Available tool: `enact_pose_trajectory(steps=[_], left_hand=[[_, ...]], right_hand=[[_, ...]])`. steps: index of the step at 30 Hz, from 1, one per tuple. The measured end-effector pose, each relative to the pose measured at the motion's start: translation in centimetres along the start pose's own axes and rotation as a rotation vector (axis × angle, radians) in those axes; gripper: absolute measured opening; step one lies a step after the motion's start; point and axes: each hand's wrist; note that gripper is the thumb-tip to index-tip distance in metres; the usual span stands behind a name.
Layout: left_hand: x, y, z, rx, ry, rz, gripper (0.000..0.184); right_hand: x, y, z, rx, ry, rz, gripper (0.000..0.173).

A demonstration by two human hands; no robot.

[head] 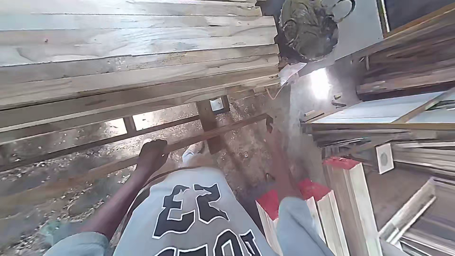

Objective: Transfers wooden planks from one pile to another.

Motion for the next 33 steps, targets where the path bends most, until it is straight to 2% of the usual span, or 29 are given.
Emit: enact_pose_trajectory(steps=[3,5,7,9,11,14,17,20,22,29,33], left_hand=[[0.9,0.2,1.0,0.045,-0.223,-0.019,0.058],[2.1,0.2,1.7,0.071,-0.382,-0.076,0.070],[2.8,-0.4,2.7,0.058,-0.476,-0.130,0.073],[2.9,-0.8,3.7,0.016,-0.543,-0.234,0.067],[4.1,-1.4,3.6,0.028,-0.569,-0.380,0.063],[5.4,-2.5,3.1,0.031,-0.603,-0.430,0.055],[5.4,-2.6,3.7,-0.016,-0.615,-0.387,0.049],[5.3,-2.5,3.6,-0.014,-0.579,-0.349,0.043],[5.2,-2.8,3.9,-0.029,-0.578,-0.330,0.046],[5.8,-4.7,4.3,0.003,-0.734,-0.302,0.053],[5.8,-5.0,4.0,0.027,-0.713,-0.299,0.052]], right_hand=[[0.4,-4.0,1.3,-0.061,-0.067,0.015,0.037],[-1.1,-6.6,-0.9,-0.044,-0.119,0.011,0.039],[-2.9,-8.8,-4.2,-0.026,-0.162,0.009,0.043],[-4.3,-9.6,-7.2,-0.018,-0.179,0.004,0.042],[-4.8,-9.3,-8.5,0.036,-0.225,0.028,0.041],[-3.7,-7.3,-8.4,0.097,-0.278,0.052,0.046],[-3.1,-4.6,-8.2,0.042,-0.214,0.156,0.050],[-3.8,-3.3,-8.8,-0.011,-0.149,0.389,0.046],[-4.3,-3.2,-9.2,-0.039,-0.126,0.530,0.047],[-5.8,-3.8,-9.5,-0.002,-0.097,0.710,0.047],[-6.3,-3.3,-9.5,-0.009,-0.079,0.784,0.048]])
Point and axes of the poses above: each hand's wrist, its own z-axis towards the middle knuckle, its own x-axis out of the back of the hand, y = z × x, and after that the axes turned 2 degrees about x, right-handed
